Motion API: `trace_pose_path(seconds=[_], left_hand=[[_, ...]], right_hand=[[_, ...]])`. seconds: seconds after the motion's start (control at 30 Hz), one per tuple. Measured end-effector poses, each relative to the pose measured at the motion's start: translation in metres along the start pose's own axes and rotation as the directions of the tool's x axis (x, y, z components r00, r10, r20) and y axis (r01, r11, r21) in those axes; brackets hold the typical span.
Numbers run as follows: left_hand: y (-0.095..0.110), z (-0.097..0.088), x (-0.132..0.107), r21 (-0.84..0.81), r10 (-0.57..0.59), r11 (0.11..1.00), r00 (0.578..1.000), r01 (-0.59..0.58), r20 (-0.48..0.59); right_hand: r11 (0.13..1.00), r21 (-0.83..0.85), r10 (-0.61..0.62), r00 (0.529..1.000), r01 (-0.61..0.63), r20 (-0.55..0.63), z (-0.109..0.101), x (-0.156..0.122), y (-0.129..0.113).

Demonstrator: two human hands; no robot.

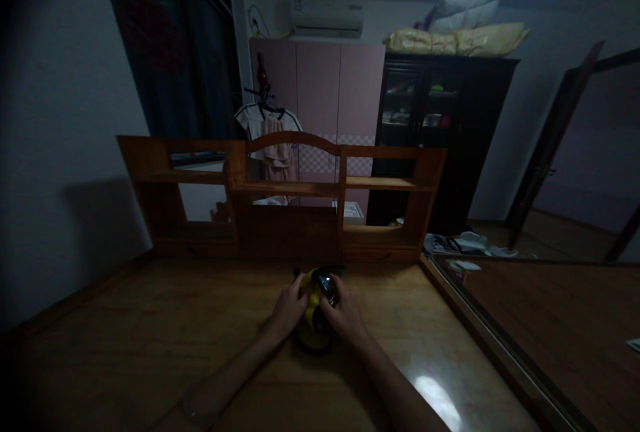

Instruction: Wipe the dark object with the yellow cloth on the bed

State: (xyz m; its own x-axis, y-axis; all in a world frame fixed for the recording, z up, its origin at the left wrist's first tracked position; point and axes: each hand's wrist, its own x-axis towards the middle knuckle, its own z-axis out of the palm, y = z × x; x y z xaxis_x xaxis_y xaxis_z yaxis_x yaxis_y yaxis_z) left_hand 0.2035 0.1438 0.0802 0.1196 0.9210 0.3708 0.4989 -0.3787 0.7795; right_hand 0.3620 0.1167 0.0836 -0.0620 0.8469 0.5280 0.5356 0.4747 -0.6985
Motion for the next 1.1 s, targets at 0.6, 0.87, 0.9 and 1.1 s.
trace_pose_path(seconds=[0.6, 0.87, 0.9, 1.1], left_hand=[[0.0, -0.001, 0.001, -0.024, 0.159, 0.987, 0.987, -0.159, -0.014], [-0.013, 0.007, 0.004, -0.27, 0.176, 0.951, 0.982, -0.152, 0.069], [-0.015, 0.008, 0.006, -0.318, 0.161, 0.94, 0.983, -0.125, 0.089], [-0.031, 0.015, 0.017, -0.428, 0.059, 0.904, 0.984, 0.019, 0.169]], right_hand=[[0.967, -0.24, -0.083, 0.996, 0.091, 0.041, 0.0, -0.006, -0.005], [0.926, -0.342, -0.144, 0.987, 0.159, 0.069, -0.002, -0.006, 0.004], [0.916, -0.365, -0.151, 0.986, 0.168, 0.073, -0.002, -0.006, 0.006], [0.941, -0.307, -0.13, 0.99, 0.142, 0.062, 0.0, -0.006, 0.013]])
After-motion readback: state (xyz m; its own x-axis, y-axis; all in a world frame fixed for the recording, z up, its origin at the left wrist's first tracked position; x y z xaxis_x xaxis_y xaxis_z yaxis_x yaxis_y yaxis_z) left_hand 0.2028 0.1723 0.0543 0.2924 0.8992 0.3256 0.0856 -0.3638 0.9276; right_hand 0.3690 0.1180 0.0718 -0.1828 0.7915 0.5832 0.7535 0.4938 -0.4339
